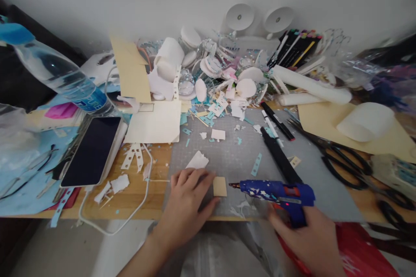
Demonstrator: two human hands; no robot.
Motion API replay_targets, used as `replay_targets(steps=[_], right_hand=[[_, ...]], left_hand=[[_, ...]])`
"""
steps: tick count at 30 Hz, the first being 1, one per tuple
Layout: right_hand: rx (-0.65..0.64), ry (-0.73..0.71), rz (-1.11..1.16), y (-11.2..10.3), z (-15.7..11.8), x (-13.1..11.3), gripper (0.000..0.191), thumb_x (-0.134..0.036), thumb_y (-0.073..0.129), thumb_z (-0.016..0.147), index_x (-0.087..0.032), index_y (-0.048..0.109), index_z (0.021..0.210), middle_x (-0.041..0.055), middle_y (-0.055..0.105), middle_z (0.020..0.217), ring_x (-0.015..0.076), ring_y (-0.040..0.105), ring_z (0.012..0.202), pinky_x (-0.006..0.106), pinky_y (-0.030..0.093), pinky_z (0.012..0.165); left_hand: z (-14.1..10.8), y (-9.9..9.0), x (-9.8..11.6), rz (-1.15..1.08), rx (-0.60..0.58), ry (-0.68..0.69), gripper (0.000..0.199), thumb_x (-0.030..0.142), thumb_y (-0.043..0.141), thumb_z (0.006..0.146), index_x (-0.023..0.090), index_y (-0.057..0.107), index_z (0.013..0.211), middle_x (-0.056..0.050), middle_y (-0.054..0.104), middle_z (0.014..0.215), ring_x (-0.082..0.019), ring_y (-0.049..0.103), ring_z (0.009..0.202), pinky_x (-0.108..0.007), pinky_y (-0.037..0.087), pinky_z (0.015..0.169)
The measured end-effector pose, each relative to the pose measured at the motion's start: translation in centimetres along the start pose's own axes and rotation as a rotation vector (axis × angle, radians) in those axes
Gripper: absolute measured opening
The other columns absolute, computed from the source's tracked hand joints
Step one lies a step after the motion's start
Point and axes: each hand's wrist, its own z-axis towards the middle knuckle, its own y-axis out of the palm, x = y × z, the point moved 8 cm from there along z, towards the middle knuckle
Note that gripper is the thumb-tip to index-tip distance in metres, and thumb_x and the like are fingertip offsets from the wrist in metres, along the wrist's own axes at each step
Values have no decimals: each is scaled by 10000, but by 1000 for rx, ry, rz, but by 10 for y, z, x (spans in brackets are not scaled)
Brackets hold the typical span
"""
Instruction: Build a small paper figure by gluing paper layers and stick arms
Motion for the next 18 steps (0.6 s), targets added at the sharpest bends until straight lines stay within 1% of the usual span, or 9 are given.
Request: replay_targets(steps=[3, 7, 11, 16, 18], right_hand=[[53, -119, -24, -1, 5, -20, 258, -415, 586, 819, -172, 604, 904, 12, 627, 591, 196, 589, 442, 293, 433, 460], [66, -180, -65, 2, 13, -38, 183, -330, 539, 819, -192, 581, 932, 25, 654, 655, 223, 647, 542, 295, 447, 493], [64, -217, -112, 4, 18, -42, 197, -321, 520, 832, -183, 585, 956, 37, 652, 685, 224, 659, 582, 294, 457, 519], [39, -293, -128, 2, 16, -43, 193, -336, 454, 881, -193, 575, 929, 24, 646, 675, 196, 635, 529, 277, 441, 484], [38, -299, -154, 2, 17, -43, 208, -347, 443, 892, -191, 578, 920, 28, 645, 674, 197, 637, 528, 277, 442, 480]], left_hand=[[-1, 1, -2, 11, -7, -10, 400, 214, 641, 873, 218, 589, 1270, -85, 627, 1245, -297, 503, 1127, -455, 360, 930], [2, 4, -1, 4, -24, -24, 352, 213, 603, 892, 228, 609, 1244, -80, 616, 1258, -295, 501, 1139, -467, 355, 944], [3, 3, -2, -7, -12, -22, 336, 227, 599, 899, 235, 618, 1233, -74, 617, 1257, -291, 497, 1137, -469, 347, 951], [2, 3, -5, -35, -10, -40, 325, 246, 604, 899, 255, 629, 1223, -62, 625, 1244, -286, 493, 1143, -462, 343, 957], [2, 4, -6, -39, -15, -45, 323, 250, 602, 900, 256, 630, 1222, -60, 625, 1244, -286, 494, 1142, -462, 342, 957]])
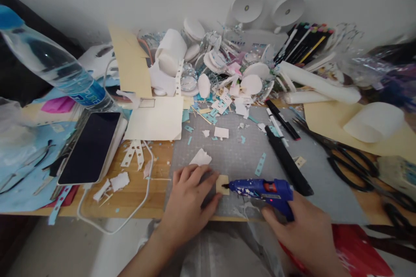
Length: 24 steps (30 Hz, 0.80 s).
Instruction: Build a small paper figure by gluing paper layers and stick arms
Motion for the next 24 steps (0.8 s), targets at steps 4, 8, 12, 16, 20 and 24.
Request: replay_targets(steps=[4, 8, 12, 16, 20, 24], right_hand=[[27, 22, -45, -1, 4, 1, 240, -344, 428, 904, -171, 594, 922, 47, 652, 689, 200, 649, 543, 278, 456, 493], [-11, -44, -12, -2, 6, -3, 241, -326, 407, 919, -167, 588, 931, 55, 663, 712, 193, 652, 552, 274, 452, 500], [-20, -52, -45, -5, 5, 1, 247, -324, 392, 926, -168, 584, 912, 41, 634, 661, 192, 631, 514, 278, 420, 469], [-12, -38, -73, -6, 7, 3, 270, -338, 380, 931, -169, 582, 874, 47, 621, 645, 196, 619, 498, 285, 403, 456], [-29, -98, -46, -7, 7, 0, 287, -330, 354, 950, -159, 585, 934, 49, 638, 679, 187, 628, 511, 276, 415, 465], [-17, -51, -76, -7, 6, 6, 279, -337, 373, 941, -166, 591, 912, 40, 628, 654, 190, 623, 494, 278, 412, 453]], left_hand=[[1, 0, 1, 0, 6, 6, 319, 247, 602, 898, 251, 633, 1216, -59, 627, 1246, -286, 497, 1141, -460, 344, 956], [1, 0, 0, 1, 14, 5, 321, 250, 613, 892, 253, 637, 1212, -58, 631, 1237, -286, 501, 1133, -459, 349, 947], [0, -1, 0, -4, 15, 8, 318, 250, 617, 890, 248, 639, 1207, -56, 629, 1236, -282, 499, 1138, -456, 347, 952], [0, -1, 0, 3, 15, 2, 323, 245, 625, 882, 243, 643, 1205, -58, 630, 1233, -285, 502, 1128, -461, 350, 947], [0, 0, 0, 0, 16, 0, 325, 248, 626, 880, 248, 645, 1204, -58, 629, 1236, -288, 496, 1138, -467, 346, 953], [1, -1, 0, -5, 3, -2, 321, 242, 620, 878, 245, 646, 1199, -60, 625, 1239, -288, 493, 1138, -468, 346, 952]])
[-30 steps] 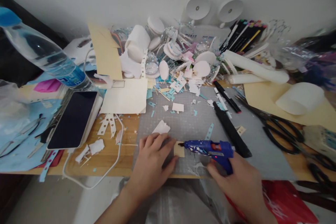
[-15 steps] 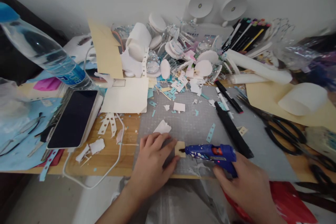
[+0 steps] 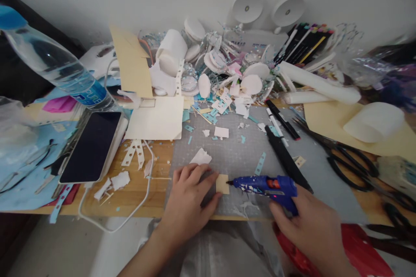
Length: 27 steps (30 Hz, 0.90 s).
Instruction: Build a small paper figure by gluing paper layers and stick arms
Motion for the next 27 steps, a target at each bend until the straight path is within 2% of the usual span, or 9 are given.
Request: replay_targets(steps=[5, 10, 18, 22, 27], right_hand=[[28, 6, 33, 2, 6, -4, 264, -326, 400, 929, -149, 596, 935, 69, 657, 727, 197, 651, 561, 274, 453, 493], [-20, -72, 123, 2, 10, -12, 212, -300, 407, 918, -169, 569, 884, 42, 629, 681, 187, 622, 539, 272, 448, 496], [-1, -35, 121, 3, 15, -14, 196, -288, 407, 908, -176, 559, 855, 13, 570, 610, 181, 577, 483, 273, 411, 453], [-56, -87, 144, 2, 11, -15, 179, -279, 412, 905, -175, 557, 894, 40, 632, 684, 191, 624, 544, 278, 447, 492], [-41, -95, 112, -1, 8, -11, 188, -275, 417, 895, -165, 565, 932, 60, 666, 731, 201, 646, 569, 288, 456, 506]], left_hand=[[0, -1, -1, -23, -16, 2, 348, 220, 621, 865, 250, 639, 1211, -63, 618, 1245, -288, 488, 1137, -463, 355, 942], [1, -1, -2, -41, -22, -2, 341, 219, 612, 880, 249, 638, 1218, -70, 614, 1249, -286, 487, 1139, -466, 358, 949], [2, -3, -2, -58, -34, 0, 378, 191, 611, 854, 257, 629, 1226, -64, 604, 1259, -282, 484, 1153, -463, 346, 956], [2, -4, 0, -51, -33, 3, 361, 188, 601, 862, 247, 635, 1217, -69, 607, 1254, -282, 485, 1152, -463, 350, 951], [2, -5, 1, -44, -23, 7, 359, 189, 599, 861, 248, 641, 1213, -69, 617, 1240, -283, 495, 1138, -466, 354, 945]])
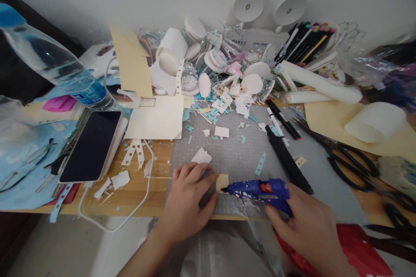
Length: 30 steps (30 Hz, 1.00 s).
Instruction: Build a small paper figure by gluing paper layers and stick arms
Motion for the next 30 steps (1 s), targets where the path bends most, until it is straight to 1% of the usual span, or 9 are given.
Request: replay_targets(steps=[6, 11, 18, 22, 26, 30], right_hand=[[1, -27, -15, -1, -1, -1, 175, -282, 406, 910, -177, 544, 887, 40, 633, 679, 195, 638, 557, 280, 449, 502], [-7, 29, -59, -2, -7, 9, 211, -292, 396, 914, -168, 566, 896, 16, 590, 627, 185, 591, 490, 277, 398, 466], [29, 105, -102, 1, -5, 13, 233, -316, 418, 909, -158, 589, 913, 31, 605, 647, 198, 615, 521, 275, 398, 470], [40, 111, -60, 3, 3, 10, 188, -299, 445, 887, -171, 582, 902, 42, 635, 691, 200, 623, 557, 275, 418, 499], [24, 105, -20, 5, 10, 3, 179, -276, 439, 876, -173, 581, 913, 22, 595, 639, 200, 597, 537, 279, 388, 486], [21, 63, 6, 3, 10, 0, 160, -259, 431, 878, -174, 566, 887, 20, 590, 646, 192, 601, 536, 280, 403, 498]], left_hand=[[0, 0, 0, 4, 4, 0, 355, 189, 602, 855, 237, 654, 1202, -77, 622, 1237, -285, 498, 1140, -467, 357, 950], [0, 1, 0, 16, 0, -3, 370, 179, 591, 853, 239, 655, 1212, -81, 622, 1237, -292, 495, 1138, -484, 356, 951], [0, 1, -1, 14, -8, -8, 373, 184, 594, 854, 241, 647, 1218, -79, 615, 1252, -294, 493, 1148, -483, 359, 952], [0, 1, -1, 14, -2, -6, 375, 180, 599, 846, 250, 642, 1212, -76, 616, 1243, -293, 503, 1132, -480, 366, 942], [0, 1, -1, 16, 4, -6, 375, 180, 600, 845, 247, 633, 1212, -81, 610, 1245, -297, 504, 1131, -482, 366, 940], [0, 1, -1, 5, -1, -13, 354, 177, 604, 848, 240, 636, 1195, -77, 607, 1238, -290, 501, 1128, -476, 365, 944]])
